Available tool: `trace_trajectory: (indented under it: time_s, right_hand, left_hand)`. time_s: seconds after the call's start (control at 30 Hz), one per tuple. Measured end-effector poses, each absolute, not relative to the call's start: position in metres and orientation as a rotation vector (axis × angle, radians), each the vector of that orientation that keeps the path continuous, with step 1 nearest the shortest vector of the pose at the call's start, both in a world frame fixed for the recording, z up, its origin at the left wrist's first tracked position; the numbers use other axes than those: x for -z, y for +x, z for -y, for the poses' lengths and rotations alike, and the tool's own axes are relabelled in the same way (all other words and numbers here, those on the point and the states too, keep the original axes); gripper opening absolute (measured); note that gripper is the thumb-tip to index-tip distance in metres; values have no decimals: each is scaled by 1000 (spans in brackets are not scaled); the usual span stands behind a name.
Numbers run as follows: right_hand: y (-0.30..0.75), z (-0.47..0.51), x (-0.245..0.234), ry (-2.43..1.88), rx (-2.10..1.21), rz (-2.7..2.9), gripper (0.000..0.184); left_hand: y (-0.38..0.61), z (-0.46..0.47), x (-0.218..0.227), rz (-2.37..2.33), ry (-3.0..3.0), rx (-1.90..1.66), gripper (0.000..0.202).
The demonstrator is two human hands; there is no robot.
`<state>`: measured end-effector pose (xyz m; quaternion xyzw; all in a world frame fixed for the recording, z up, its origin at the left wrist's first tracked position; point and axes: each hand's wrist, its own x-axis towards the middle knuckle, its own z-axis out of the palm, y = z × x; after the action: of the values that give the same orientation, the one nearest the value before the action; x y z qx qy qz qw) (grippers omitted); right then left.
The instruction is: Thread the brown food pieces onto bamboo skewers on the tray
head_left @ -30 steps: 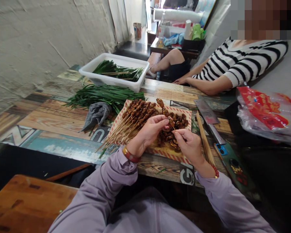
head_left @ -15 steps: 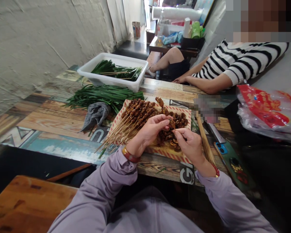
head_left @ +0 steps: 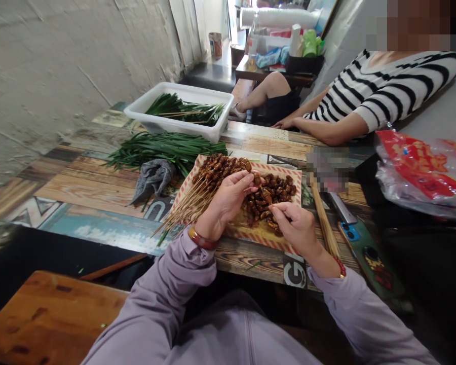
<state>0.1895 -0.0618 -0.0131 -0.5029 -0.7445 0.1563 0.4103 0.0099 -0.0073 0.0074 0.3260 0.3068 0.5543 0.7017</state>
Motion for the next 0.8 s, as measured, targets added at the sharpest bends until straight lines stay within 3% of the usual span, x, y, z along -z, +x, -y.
trace_trajectory:
  time_s: [0.8]
  right_hand:
    - [188, 63, 7, -1281, -436, 1819, 25]
  left_hand:
    - [14, 11, -8, -678, 788, -1161, 31]
